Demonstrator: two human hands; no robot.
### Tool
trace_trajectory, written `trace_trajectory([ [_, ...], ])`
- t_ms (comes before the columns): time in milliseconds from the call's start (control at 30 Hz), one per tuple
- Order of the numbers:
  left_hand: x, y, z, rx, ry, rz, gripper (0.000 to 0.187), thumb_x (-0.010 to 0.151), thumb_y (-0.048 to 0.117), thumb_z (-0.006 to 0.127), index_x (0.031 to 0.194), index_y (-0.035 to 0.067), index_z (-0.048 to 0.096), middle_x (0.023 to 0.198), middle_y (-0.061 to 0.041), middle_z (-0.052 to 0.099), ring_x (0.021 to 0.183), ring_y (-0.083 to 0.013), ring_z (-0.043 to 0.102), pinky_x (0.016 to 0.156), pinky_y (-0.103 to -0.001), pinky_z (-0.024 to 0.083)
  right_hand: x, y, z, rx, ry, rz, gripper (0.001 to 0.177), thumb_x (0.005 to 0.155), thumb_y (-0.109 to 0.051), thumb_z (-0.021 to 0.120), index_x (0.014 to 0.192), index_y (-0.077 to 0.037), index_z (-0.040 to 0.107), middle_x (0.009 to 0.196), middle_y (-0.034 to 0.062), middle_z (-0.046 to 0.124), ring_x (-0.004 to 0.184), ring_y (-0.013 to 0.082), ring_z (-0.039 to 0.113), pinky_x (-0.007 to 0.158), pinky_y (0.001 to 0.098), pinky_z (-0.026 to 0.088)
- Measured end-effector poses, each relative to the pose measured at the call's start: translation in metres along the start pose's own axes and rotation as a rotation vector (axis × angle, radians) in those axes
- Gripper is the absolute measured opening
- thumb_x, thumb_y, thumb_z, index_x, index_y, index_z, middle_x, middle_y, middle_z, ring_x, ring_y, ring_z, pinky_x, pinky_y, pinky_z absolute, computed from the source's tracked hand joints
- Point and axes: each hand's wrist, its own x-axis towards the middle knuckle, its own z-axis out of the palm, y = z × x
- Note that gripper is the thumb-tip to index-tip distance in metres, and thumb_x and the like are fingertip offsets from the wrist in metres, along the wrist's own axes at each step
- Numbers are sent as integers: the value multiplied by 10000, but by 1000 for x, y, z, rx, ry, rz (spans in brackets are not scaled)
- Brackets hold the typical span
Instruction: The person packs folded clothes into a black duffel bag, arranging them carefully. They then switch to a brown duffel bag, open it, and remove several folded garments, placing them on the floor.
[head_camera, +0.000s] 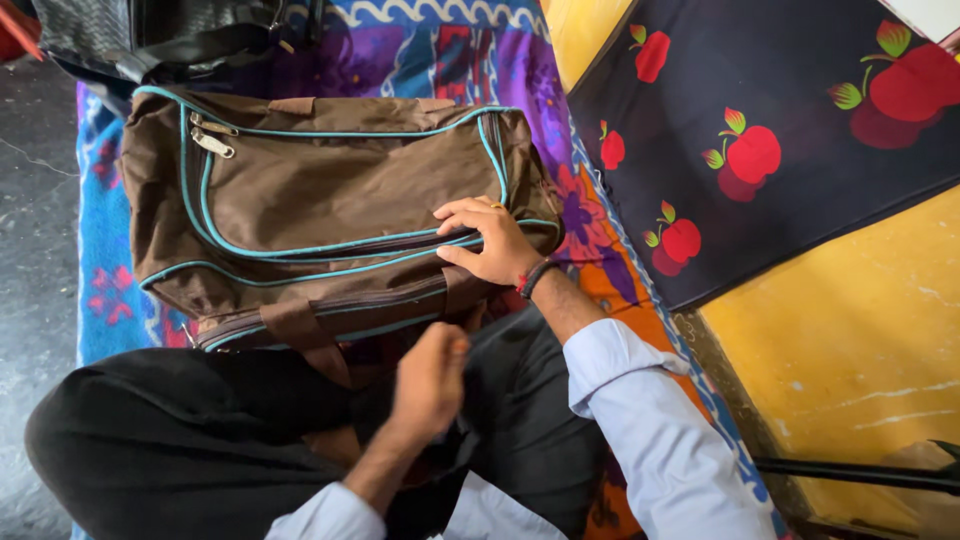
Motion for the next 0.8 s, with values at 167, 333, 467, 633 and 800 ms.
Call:
trace_trajectory([
  [167, -22, -1, -130, 188, 292, 32, 229, 1037, 88, 479, 928, 34, 672, 893, -111, 704, 801, -253, 713, 745, -358, 563, 1, -1, -1, -11, 7, -21, 223, 833, -184, 828, 995, -74, 721, 1227, 84, 721, 1178, 291, 659, 1036, 404, 472],
  [333, -27, -12, -272, 1015, 577, -161, 210, 992, 29, 537, 882, 72, 710, 1000, -115, 720, 959, -290, 701, 865, -393, 546, 3, -8, -5, -51, 7, -27, 181, 847, -182, 808, 966, -73, 728, 1228, 93, 721, 1153, 313, 652, 1008, 409, 493],
  [467, -9, -21, -323, 911, 561, -394, 134, 965, 4, 584, 924, 79, 688, 1030, -105, 730, 977, -280, 705, 877, -390, 553, 5, -22, -8, -146, 49, -76, 127, 856, -166, 788, 923, -75, 730, 1229, 111, 727, 1151, 323, 652, 1010, 427, 494],
  [633, -41, 25, -283, 870, 696, -87, 125, 930, -28, 641, 977, 86, 660, 1067, -92, 742, 999, -267, 710, 891, -385, 561, -4, -27, -10, -187, 57, -59, 107, 878, -132, 759, 943, -55, 721, 1247, 135, 721, 1177, 332, 652, 1020, 425, 494],
  [800, -32, 14, -111, 617, -323, -100, 342, 817, 79, 640, 1144, 128, 727, 1126, -78, 743, 1052, -291, 685, 888, -421, 534, -3, -34, -11, -204, 63, -66, 139, 858, -138, 768, 954, -50, 719, 1243, 138, 716, 1176, 337, 646, 1027, 437, 486],
])
